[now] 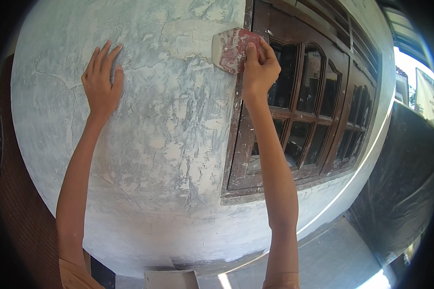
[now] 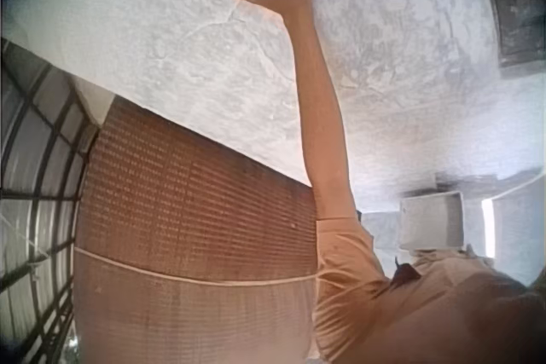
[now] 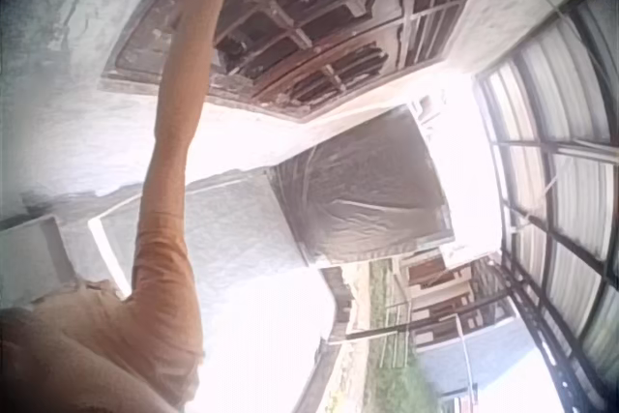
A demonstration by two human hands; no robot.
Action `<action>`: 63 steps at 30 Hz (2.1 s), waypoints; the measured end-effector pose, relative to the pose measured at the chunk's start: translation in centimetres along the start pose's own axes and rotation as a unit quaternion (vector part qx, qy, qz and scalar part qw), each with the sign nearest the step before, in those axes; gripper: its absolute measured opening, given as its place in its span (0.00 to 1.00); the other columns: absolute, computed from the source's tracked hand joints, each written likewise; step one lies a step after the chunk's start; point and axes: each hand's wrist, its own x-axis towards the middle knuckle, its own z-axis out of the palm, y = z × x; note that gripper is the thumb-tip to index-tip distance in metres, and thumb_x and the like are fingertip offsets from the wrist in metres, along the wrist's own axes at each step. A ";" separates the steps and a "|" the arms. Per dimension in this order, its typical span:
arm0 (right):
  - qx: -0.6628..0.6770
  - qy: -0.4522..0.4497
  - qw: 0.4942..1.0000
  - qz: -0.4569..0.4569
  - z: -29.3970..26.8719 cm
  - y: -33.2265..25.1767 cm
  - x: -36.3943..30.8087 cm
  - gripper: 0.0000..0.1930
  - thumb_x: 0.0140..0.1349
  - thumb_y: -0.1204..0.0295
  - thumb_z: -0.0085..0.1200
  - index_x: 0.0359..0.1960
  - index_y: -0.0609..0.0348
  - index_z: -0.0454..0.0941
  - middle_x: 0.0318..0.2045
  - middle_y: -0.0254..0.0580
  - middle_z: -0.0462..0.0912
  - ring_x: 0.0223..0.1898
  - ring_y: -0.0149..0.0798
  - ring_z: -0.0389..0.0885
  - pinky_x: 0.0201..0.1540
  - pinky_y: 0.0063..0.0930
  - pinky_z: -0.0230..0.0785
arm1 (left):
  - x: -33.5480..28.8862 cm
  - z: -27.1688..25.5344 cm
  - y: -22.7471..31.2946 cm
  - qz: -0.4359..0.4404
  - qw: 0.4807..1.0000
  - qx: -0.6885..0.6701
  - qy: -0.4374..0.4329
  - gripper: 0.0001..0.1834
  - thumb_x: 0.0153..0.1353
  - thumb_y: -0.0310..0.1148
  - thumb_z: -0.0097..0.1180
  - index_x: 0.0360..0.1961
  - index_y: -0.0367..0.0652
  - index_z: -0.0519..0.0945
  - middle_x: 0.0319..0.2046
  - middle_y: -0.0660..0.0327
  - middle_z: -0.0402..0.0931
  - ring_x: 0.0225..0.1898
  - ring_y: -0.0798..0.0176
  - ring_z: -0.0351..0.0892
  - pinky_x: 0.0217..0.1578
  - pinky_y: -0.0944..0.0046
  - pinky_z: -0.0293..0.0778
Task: The person applies white wall filler to an exterior wall using a plastic scraper.
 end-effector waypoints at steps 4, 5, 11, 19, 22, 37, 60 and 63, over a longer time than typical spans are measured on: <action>0.023 0.086 0.996 -0.004 -6.2 0.9 3.0 0.16 0.66 0.76 0.56 0.54 0.69 0.75 0.37 0.37 0.85 0.29 0.22 0.78 0.26 0.18 0.70 | 0.1 0.1 0.3 0.002 1.000 0.001 0.011 0.24 0.62 0.36 0.51 0.61 0.61 0.76 0.67 0.65 0.67 0.69 0.53 0.59 0.65 0.47 0.52; 0.032 0.121 0.992 -0.004 -6.9 0.7 3.4 0.16 0.65 0.76 0.56 0.54 0.68 0.75 0.36 0.37 0.85 0.29 0.22 0.78 0.28 0.17 0.70 | 0.1 0.1 0.5 0.000 1.000 0.001 0.011 0.24 0.62 0.36 0.51 0.61 0.61 0.76 0.67 0.65 0.67 0.69 0.53 0.59 0.65 0.47 0.52; 0.074 -0.007 0.997 -0.020 1.1 -1.6 0.4 0.16 0.65 0.75 0.58 0.53 0.68 0.76 0.36 0.36 0.86 0.29 0.19 0.76 0.28 0.14 0.66 | -0.3 0.1 0.0 0.004 1.000 0.006 0.006 0.24 0.64 0.35 0.49 0.63 0.60 0.74 0.68 0.68 0.65 0.70 0.54 0.58 0.65 0.49 0.50; 0.012 -0.085 0.995 -0.042 7.8 -0.9 -0.6 0.14 0.63 0.74 0.58 0.48 0.70 0.79 0.26 0.39 0.86 0.25 0.22 0.76 0.25 0.20 0.69 | 0.2 0.0 0.4 -0.002 1.000 -0.019 0.004 0.24 0.61 0.37 0.52 0.60 0.60 0.77 0.66 0.65 0.67 0.69 0.53 0.60 0.65 0.46 0.52; -0.051 -0.007 0.995 -0.080 4.7 -0.1 1.7 0.15 0.64 0.75 0.57 0.50 0.69 0.78 0.30 0.40 0.86 0.26 0.24 0.78 0.26 0.21 0.70 | 0.0 -0.1 0.1 -0.002 1.000 -0.016 0.005 0.24 0.61 0.37 0.52 0.60 0.60 0.77 0.66 0.64 0.67 0.69 0.53 0.60 0.65 0.46 0.52; -0.018 -0.041 0.999 -0.013 7.2 -0.4 1.0 0.17 0.60 0.72 0.61 0.49 0.68 0.80 0.35 0.43 0.88 0.34 0.26 0.82 0.42 0.22 0.74 | -0.4 0.5 -0.1 0.000 1.000 -0.017 -0.002 0.24 0.61 0.37 0.52 0.60 0.59 0.77 0.66 0.64 0.67 0.69 0.52 0.60 0.65 0.46 0.52; -0.004 0.033 0.999 -0.006 -2.9 0.6 2.9 0.15 0.65 0.75 0.57 0.52 0.66 0.77 0.36 0.36 0.86 0.29 0.22 0.78 0.26 0.17 0.67 | -0.2 0.1 0.0 0.002 1.000 0.002 -0.007 0.24 0.65 0.36 0.48 0.64 0.61 0.73 0.69 0.68 0.63 0.71 0.56 0.56 0.66 0.49 0.49; -0.011 0.086 0.996 -0.014 -5.9 0.8 4.0 0.15 0.65 0.75 0.58 0.53 0.66 0.77 0.37 0.36 0.85 0.29 0.22 0.78 0.27 0.17 0.68 | -0.2 0.3 0.2 0.002 1.000 0.004 -0.006 0.24 0.66 0.36 0.48 0.64 0.61 0.72 0.69 0.68 0.63 0.71 0.55 0.56 0.67 0.48 0.49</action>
